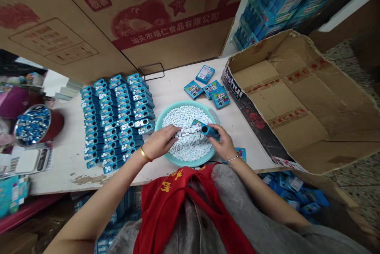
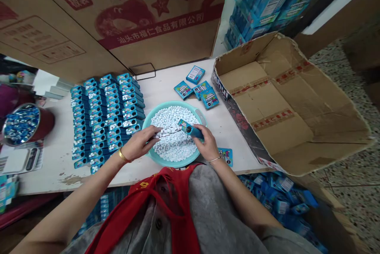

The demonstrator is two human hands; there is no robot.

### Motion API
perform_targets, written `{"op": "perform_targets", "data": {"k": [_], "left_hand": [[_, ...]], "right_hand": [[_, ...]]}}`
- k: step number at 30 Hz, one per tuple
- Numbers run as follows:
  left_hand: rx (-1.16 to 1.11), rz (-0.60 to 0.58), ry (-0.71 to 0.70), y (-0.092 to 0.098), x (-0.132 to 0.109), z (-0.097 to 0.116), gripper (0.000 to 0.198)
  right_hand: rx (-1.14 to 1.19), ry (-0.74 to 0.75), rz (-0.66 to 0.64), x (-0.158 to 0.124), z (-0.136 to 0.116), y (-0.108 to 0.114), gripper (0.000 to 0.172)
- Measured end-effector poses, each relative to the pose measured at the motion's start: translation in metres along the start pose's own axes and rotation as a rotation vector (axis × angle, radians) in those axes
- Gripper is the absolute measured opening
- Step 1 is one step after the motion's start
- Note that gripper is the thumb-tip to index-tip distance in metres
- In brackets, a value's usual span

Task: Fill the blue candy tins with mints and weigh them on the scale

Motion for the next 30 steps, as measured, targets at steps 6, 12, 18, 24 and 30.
{"op": "perform_targets", "data": {"k": [6,12,18,24,30], "left_hand": [[0.295,-0.225,0.023,0.029,0.022,0.035,0.031],[0.426,-0.242,0.094,0.037,0.037,0.076,0.023],[0.474,-0.133,0.072,0.035,0.034,0.054,0.019],[0.397,-0.18,0.346,-0.042,0.037,-0.038,0.032],[0.28,-0.249,0.266,-0.123,0.037,-0.048,0.033]], "right_hand": [[-0.015,0.136,-0.051,0.0,-0.003,-0.013,0.041],[-0.014,0.166,-0.068,-0.002,0.002,-0.02,0.042],[-0.032,0.152,-0.051,-0.001,0.005,-0.019,0.037],[-0.005,0.033,0.048,-0.004,0.014,-0.012,0.036],[0.153,-0.132,0.21,-0.003,0.034,-0.015,0.043]]}}
Point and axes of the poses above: each hand's wrist, its own x-axis towards the middle knuckle, its own y-axis out of the back of the hand, z = x × y, the point moved 1 cm from there along x, towards the middle knuckle, and after that the axes turned 3 degrees about x, right-handed, at the moved point
